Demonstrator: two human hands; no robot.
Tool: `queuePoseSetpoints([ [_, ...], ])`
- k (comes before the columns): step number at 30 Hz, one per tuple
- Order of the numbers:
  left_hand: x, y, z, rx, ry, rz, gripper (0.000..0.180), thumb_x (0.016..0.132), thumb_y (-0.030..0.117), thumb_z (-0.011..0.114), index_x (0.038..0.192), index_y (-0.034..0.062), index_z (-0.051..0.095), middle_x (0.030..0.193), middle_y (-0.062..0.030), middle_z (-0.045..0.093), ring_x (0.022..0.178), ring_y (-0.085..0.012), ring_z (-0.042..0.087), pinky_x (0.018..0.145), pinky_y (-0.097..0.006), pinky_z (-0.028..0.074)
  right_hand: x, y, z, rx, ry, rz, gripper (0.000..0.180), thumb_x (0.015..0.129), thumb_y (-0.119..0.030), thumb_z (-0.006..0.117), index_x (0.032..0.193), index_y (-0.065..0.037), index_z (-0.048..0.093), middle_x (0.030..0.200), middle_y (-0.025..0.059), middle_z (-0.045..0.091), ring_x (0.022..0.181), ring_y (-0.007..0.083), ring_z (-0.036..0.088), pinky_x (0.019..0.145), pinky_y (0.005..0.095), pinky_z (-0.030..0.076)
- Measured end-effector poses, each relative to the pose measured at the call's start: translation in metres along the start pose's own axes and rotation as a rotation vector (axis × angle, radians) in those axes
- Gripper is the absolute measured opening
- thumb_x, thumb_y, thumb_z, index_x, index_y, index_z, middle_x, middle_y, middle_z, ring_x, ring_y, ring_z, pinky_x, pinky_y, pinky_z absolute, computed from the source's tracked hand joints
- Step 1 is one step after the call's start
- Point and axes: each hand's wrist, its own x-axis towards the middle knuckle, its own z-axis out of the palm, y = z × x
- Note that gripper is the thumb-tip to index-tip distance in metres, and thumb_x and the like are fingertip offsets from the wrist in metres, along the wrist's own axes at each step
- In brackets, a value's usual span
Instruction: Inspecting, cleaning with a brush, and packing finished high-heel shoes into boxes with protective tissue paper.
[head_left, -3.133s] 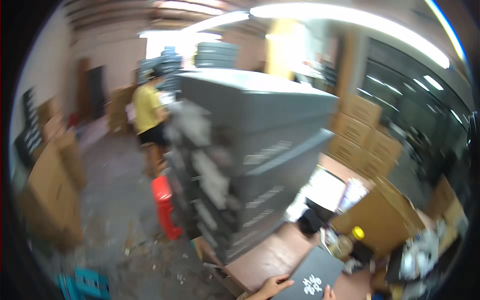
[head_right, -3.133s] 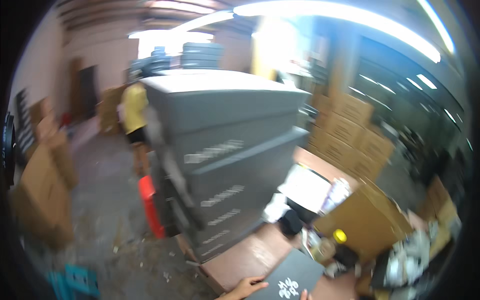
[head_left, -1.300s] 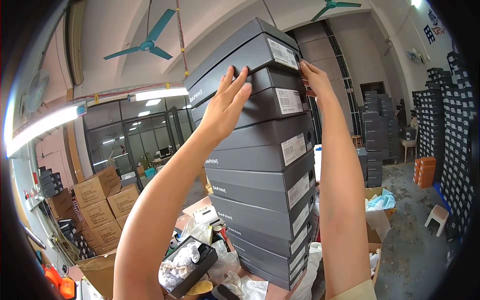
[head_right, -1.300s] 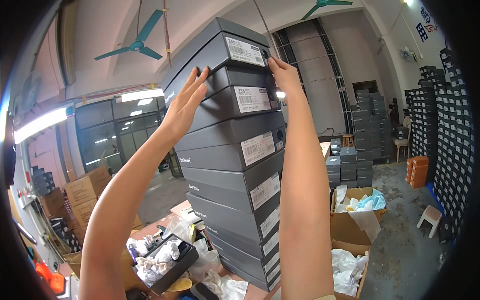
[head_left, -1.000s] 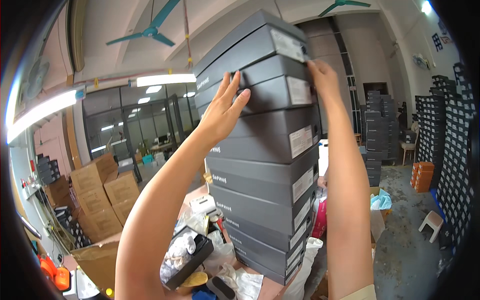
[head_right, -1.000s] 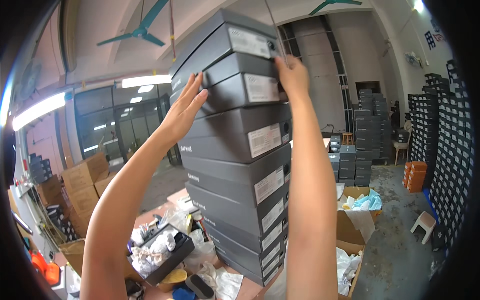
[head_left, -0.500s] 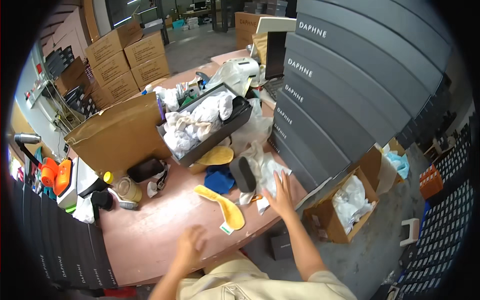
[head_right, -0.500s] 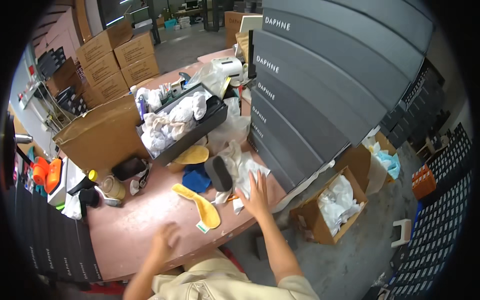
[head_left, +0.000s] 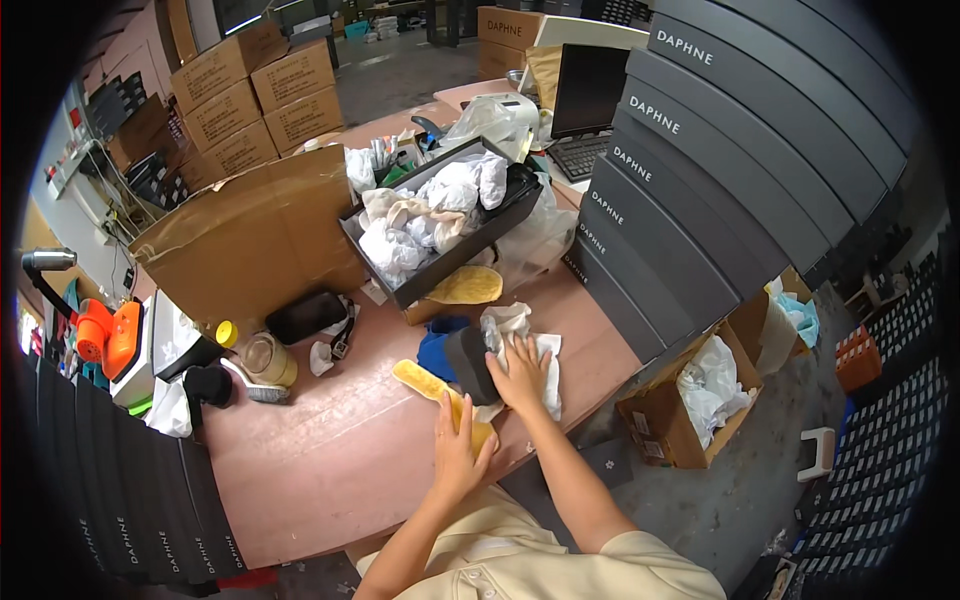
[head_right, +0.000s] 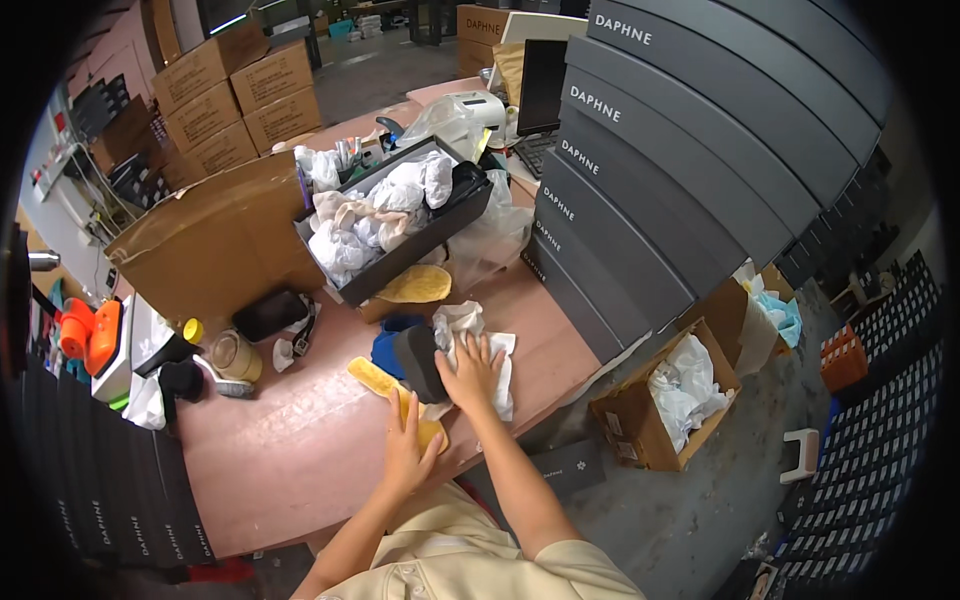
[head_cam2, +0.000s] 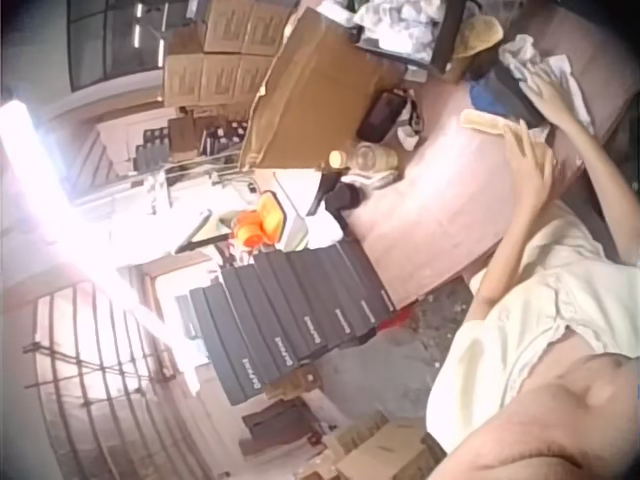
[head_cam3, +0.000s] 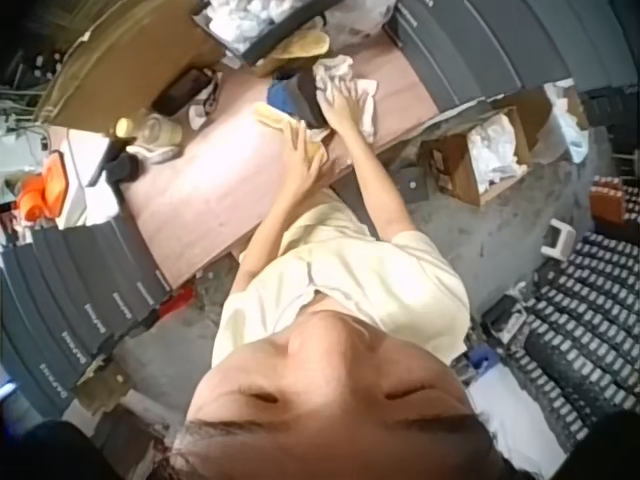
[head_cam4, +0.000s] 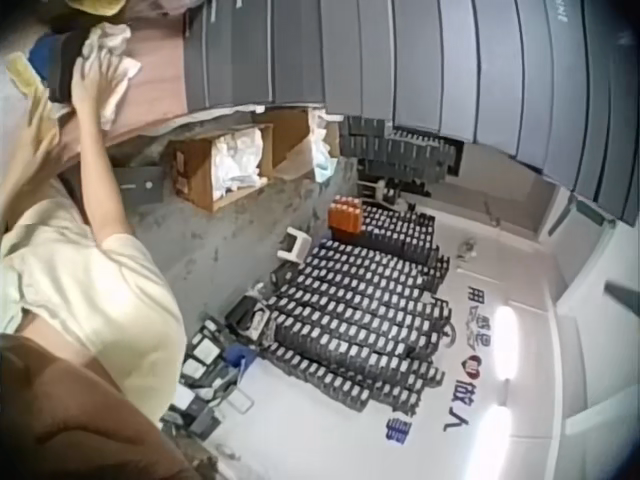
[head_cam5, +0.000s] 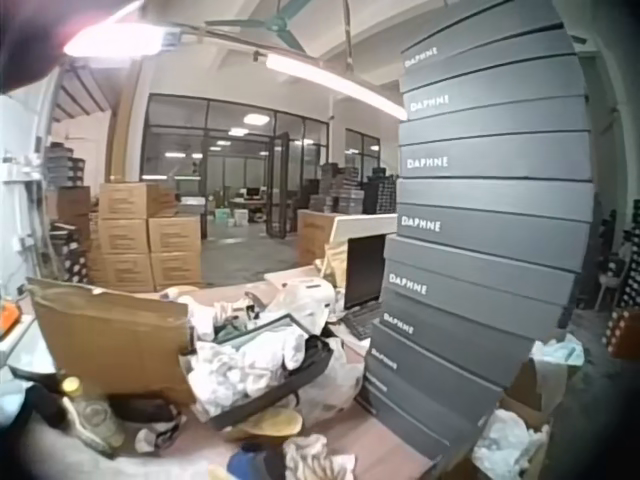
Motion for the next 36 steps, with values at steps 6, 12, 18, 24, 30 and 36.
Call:
queuePoseSetpoints([
  [6, -0.013, -0.044, -0.025, 0.223, 0.071, -0.056, 0.077, 0.080, 0.024, 0.064, 0.140, -0.0032, 0.023, 0.144, -0.0302, 0.018, 0.131, -0.0448, 0.025, 0.104, -0.054, 0.024, -0.026, -0.065, 0.047, 0.053, 0.099, -0.070, 0.055, 0.090, -0.044, 0.040, 0.132, -0.009, 0.046, 0.135, 0.0153, 0.045, 0.133, 0.0350, 0.028, 0.106, 0.0608, 0.008],
  [12, 0.027, -0.096, -0.055, 0.300, 0.092, -0.027, 0.083, 0.078, 0.023, 0.066, 0.139, -0.0073, 0.019, 0.142, -0.0287, 0.024, 0.128, -0.0452, 0.029, 0.104, -0.050, 0.026, 0.014, -0.112, 0.074, 0.074, 0.001, -0.154, 0.049, 0.090, -0.038, 0.043, 0.125, -0.005, 0.050, 0.127, 0.0166, 0.049, 0.127, 0.0377, 0.035, 0.102, 0.0624, 0.020],
  [18, 0.023, -0.111, -0.088, 0.116, 0.221, -0.014, 0.075, 0.076, 0.019, 0.067, 0.138, -0.0004, 0.028, 0.143, -0.0278, 0.023, 0.126, -0.0446, 0.033, 0.102, -0.048, 0.030, -0.003, -0.086, -0.017, 0.115, 0.008, -0.355, 0.052, 0.075, -0.027, 0.067, 0.122, -0.011, 0.053, 0.114, 0.0146, 0.052, 0.110, 0.0385, 0.047, 0.089, 0.0526, 0.039],
  [24, -0.019, -0.093, -0.065, 0.118, 0.345, -0.021, 0.067, 0.074, 0.014, 0.066, 0.132, -0.0003, 0.036, 0.138, -0.0303, 0.026, 0.124, -0.0460, 0.033, 0.101, -0.051, 0.029, -0.014, -0.055, 0.026, 0.230, -0.162, -0.281, 0.031, 0.076, -0.007, 0.063, 0.107, -0.007, 0.062, 0.104, 0.0146, 0.054, 0.088, 0.0342, 0.057, 0.075, 0.0409, 0.048],
  [30, -0.007, -0.068, -0.065, 0.499, 0.366, 0.193, 0.046, 0.070, 0.018, 0.068, 0.113, 0.0071, 0.058, 0.100, -0.0097, 0.057, 0.099, -0.0245, 0.054, 0.080, -0.038, 0.036, 0.013, -0.085, 0.003, 0.370, 0.050, -0.309, 0.020, 0.076, 0.003, 0.057, 0.093, -0.003, 0.065, 0.093, 0.0161, 0.058, 0.083, 0.0342, 0.059, 0.073, 0.0395, 0.048],
  [36, 0.038, -0.098, -0.047, 0.658, 0.293, 0.079, 0.037, 0.073, 0.011, 0.057, 0.110, 0.0065, 0.059, 0.074, -0.0062, 0.058, 0.068, -0.0219, 0.060, 0.063, -0.036, 0.038, 0.015, -0.044, -0.037, 0.801, 0.304, -0.094, 0.019, 0.080, 0.003, 0.058, 0.098, -0.001, 0.064, 0.092, 0.0106, 0.058, 0.080, 0.0215, 0.059, 0.071, 0.0319, 0.047],
])
